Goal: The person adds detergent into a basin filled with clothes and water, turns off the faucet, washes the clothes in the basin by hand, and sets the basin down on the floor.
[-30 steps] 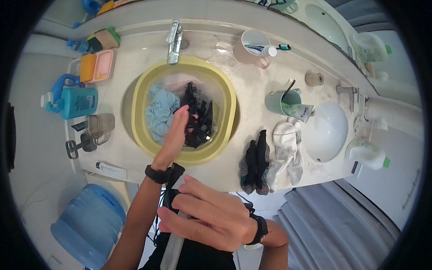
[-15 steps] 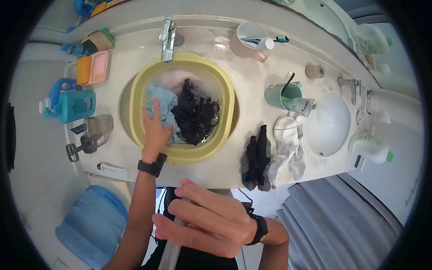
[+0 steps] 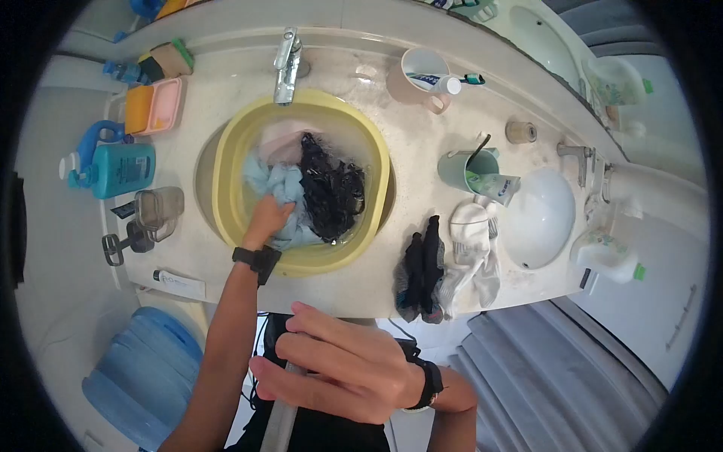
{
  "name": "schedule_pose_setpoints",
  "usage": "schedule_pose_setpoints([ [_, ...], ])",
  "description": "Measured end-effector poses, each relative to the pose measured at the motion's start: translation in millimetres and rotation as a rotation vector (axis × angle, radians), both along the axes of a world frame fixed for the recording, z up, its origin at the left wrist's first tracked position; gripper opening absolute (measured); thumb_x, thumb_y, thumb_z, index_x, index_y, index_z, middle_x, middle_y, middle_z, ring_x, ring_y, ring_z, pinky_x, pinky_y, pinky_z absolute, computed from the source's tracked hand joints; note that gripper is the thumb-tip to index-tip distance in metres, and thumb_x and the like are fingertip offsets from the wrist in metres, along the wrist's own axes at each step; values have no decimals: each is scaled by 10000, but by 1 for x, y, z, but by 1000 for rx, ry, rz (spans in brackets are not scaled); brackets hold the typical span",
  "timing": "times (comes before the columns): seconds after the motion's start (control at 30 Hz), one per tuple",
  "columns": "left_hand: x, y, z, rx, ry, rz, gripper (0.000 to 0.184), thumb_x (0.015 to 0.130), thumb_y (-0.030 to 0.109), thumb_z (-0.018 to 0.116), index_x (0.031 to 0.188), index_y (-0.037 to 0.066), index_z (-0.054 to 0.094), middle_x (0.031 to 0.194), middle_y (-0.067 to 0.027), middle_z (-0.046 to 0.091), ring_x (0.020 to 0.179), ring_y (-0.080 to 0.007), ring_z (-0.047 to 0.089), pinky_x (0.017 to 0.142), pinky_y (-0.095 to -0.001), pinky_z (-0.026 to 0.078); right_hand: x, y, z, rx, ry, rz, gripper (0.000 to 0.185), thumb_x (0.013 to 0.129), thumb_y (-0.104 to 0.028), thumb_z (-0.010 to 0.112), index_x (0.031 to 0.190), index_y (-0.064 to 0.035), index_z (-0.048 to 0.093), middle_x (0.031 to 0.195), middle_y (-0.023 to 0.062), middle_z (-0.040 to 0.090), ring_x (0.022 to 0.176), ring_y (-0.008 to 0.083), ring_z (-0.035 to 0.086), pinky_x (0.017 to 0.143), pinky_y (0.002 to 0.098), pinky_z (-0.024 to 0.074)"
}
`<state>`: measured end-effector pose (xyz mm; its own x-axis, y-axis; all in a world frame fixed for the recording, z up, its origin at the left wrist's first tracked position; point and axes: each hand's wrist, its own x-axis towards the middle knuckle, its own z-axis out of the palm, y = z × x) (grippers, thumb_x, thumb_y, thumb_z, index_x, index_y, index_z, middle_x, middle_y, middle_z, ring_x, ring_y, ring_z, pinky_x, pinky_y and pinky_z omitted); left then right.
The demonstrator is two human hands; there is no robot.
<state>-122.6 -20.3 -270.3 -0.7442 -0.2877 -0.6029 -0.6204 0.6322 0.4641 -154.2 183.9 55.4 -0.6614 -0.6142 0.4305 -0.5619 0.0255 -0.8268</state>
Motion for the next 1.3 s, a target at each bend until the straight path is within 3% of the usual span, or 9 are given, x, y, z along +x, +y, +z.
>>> schedule_pose_setpoints([
  [0.17,-9,-10,51,281,-144,396,615,906,463,596,1158,-96,644,1129,-293,686,1118,-424,641,919,-440,499,6,-5,5,-56,27,11,299,745,-95,868,983,27,735,774,97,592,693,281,631,668,353,589],
  [0.23,-4,-17,62,769,-37,625,593,908,436,570,1240,-50,637,1240,-198,676,1199,-325,620,971,-380,481,7,-8,9,-77,29,27,300,751,-99,868,992,20,735,769,94,588,692,278,637,667,349,591],
  [0.43,2,-18,80,1143,39,756,656,974,528,496,1404,33,540,1329,-127,632,1285,-264,569,1030,-384,462,12,-14,14,-115,1,30,315,754,-107,870,1014,8,734,797,89,599,712,273,646,647,344,584],
  [0.67,8,-23,61,855,-87,807,708,1005,611,429,1362,13,557,1325,-99,634,1215,-232,620,965,-435,513,12,-6,9,-79,-55,43,360,748,-108,872,1053,8,722,801,93,598,735,273,651,673,348,589],
  [0.73,4,-40,39,194,-322,372,684,981,599,510,1351,26,547,1347,-187,601,1193,-293,630,893,-483,519,12,-5,8,-64,-38,31,375,735,-90,874,1059,17,716,796,93,593,716,274,641,654,345,577],
  [0.83,-4,-13,109,-194,-101,205,649,924,498,663,1311,-9,542,1387,-318,517,1208,-385,602,891,-528,496,7,-2,-1,-74,-58,71,356,736,-61,863,1047,28,714,790,98,585,702,275,631,643,351,572],
  [0.93,3,2,104,-315,274,-15,861,832,383,785,1474,-39,395,1480,-356,408,1186,-545,553,960,-560,474,6,-3,2,-55,-55,5,346,734,-48,851,1038,37,711,780,99,583,684,280,621,643,363,574],
  [1.13,7,35,61,-99,14,-31,1183,665,418,901,1515,-95,259,1430,-431,395,1269,-577,466,1081,-506,411,3,10,8,72,98,-60,408,657,-160,920,979,16,741,767,115,628,708,303,670,754,429,613],
  [1.3,6,35,19,67,21,52,1105,685,360,883,1497,-92,286,1308,-382,547,1189,-519,566,1012,-489,468,22,8,11,4,147,-192,380,651,-178,931,932,-5,741,750,121,644,695,309,684,803,459,615],
])
